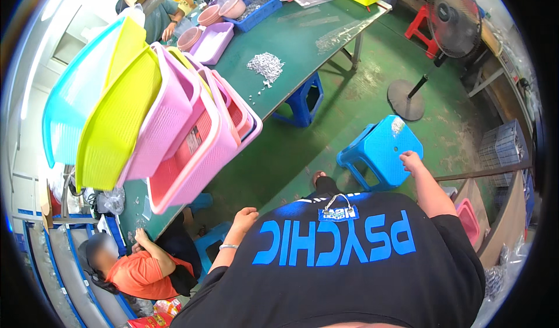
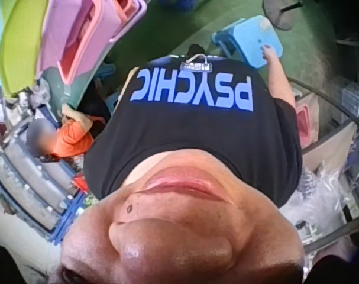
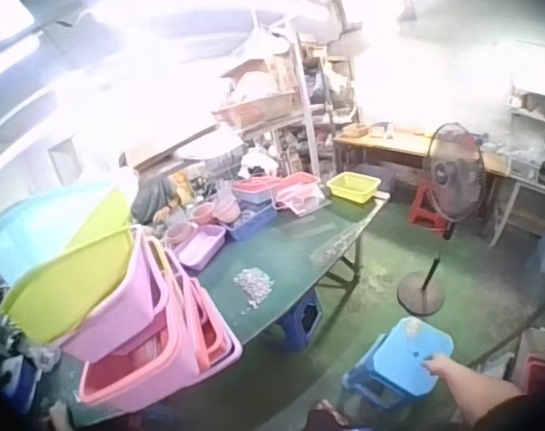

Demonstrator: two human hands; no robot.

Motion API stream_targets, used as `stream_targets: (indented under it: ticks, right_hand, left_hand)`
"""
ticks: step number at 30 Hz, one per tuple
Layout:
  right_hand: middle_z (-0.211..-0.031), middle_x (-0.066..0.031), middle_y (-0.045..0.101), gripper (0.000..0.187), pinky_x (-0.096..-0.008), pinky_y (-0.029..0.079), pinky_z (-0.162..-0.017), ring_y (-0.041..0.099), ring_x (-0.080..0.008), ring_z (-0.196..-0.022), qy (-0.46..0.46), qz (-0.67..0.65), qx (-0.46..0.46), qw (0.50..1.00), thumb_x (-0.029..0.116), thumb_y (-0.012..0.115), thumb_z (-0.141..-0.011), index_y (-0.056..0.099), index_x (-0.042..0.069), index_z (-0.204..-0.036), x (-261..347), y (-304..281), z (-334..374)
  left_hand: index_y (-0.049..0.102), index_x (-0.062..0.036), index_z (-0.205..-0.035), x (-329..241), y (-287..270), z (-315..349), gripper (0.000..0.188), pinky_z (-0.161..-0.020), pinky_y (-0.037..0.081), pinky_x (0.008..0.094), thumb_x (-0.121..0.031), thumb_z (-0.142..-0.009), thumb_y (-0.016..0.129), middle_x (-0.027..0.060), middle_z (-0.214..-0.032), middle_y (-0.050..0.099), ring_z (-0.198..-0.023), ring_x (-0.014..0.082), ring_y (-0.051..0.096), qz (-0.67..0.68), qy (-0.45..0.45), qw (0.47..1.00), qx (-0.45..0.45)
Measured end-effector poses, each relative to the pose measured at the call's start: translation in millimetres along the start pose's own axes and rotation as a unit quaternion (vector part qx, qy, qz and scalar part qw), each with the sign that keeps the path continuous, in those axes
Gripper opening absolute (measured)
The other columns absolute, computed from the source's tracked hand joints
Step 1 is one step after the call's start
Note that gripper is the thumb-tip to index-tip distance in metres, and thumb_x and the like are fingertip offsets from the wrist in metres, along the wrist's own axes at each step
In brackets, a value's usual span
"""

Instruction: The person sorts small silver metal buckles from a yellow basket onto a table, then transfers them into a clear plastic bag. They move the filled bag to a shelf and return to the table to continue sorting more buckles from a purple basket.

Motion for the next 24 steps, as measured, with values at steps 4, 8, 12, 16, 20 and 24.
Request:
stream_targets:
  ticks: [4, 8, 12, 16, 20, 24]
  right_hand:
    - [-0.092, -0.0095, 0.055, 0.033, -0.0325, 0.045, -0.053, 0.053, -0.0204, -0.071, 0.066, 0.019, 0.028, 0.997, 0.021, 0.056, -0.078, 0.051, 0.004, -0.106, 19, -5, -22]
    - [-0.083, -0.0109, 0.055, 0.03, -0.0318, 0.046, -0.049, 0.055, -0.0207, -0.066, 0.061, 0.091, 0.035, 0.993, 0.023, 0.057, -0.077, 0.053, 0.002, -0.098, 42, -19, -36]
    - [-0.071, -0.0123, 0.055, 0.027, -0.0321, 0.046, -0.047, 0.055, -0.0201, -0.056, -0.001, 0.072, 0.058, 0.996, 0.023, 0.056, -0.075, 0.054, -0.001, -0.086, 98, -18, -72]
    - [-0.069, -0.0117, 0.056, 0.03, -0.031, 0.046, -0.046, 0.054, -0.0187, -0.053, -0.084, 0.143, 0.092, 0.982, 0.025, 0.055, -0.074, 0.056, -0.002, -0.089, 186, -2, -116]
    - [-0.076, -0.0098, 0.058, 0.035, -0.0282, 0.047, -0.051, 0.055, -0.0166, -0.061, -0.161, 0.146, 0.15, 0.964, 0.027, 0.055, -0.078, 0.055, -0.001, -0.099, 314, 42, -139]
    - [-0.079, -0.0087, 0.058, 0.035, -0.0278, 0.047, -0.053, 0.055, -0.0153, -0.063, -0.224, 0.192, 0.218, 0.93, 0.028, 0.055, -0.08, 0.054, 0.001, -0.102, 416, 80, -167]
  left_hand:
    - [0.052, 0.0016, -0.106, -51, 19, -43, 0.033, -0.053, 0.043, 0.0232, -0.01, -0.076, 0.054, 0.0063, -0.08, 0.058, -0.059, 0.0103, 0.052, 0.015, -0.076, 0.995, -0.065]
    - [0.052, 0.0015, -0.106, -68, 25, -55, 0.033, -0.057, 0.044, 0.0229, -0.012, -0.076, 0.054, 0.0064, -0.08, 0.058, -0.065, 0.0105, 0.053, -0.01, -0.034, 0.997, -0.063]
    - [0.054, 0.0037, -0.105, -18, 10, -67, 0.036, -0.074, 0.045, 0.0255, -0.018, -0.077, 0.056, 0.0136, -0.095, 0.06, -0.086, 0.0172, 0.057, -0.111, -0.007, 0.991, -0.076]
    - [0.054, 0.0033, -0.104, -22, 23, -68, 0.035, -0.073, 0.045, 0.0256, -0.018, -0.077, 0.056, 0.0128, -0.094, 0.06, -0.085, 0.0167, 0.057, -0.077, -0.052, 0.989, -0.112]
    - [0.054, 0.0028, -0.104, -34, 52, -68, 0.034, -0.072, 0.045, 0.0257, -0.018, -0.077, 0.056, 0.012, -0.092, 0.06, -0.083, 0.0163, 0.056, -0.024, -0.08, 0.984, -0.155]
    - [0.054, 0.0024, -0.103, -56, 93, -85, 0.033, -0.071, 0.045, 0.0258, -0.017, -0.077, 0.056, 0.0111, -0.091, 0.059, -0.081, 0.0158, 0.056, 0.006, -0.11, 0.976, -0.189]
Point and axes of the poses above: each hand's wrist, its own z-axis away from the middle knuckle, its own y-axis out of the palm, x = y × z, the point moved 4 cm from there along -z, towards the middle knuckle
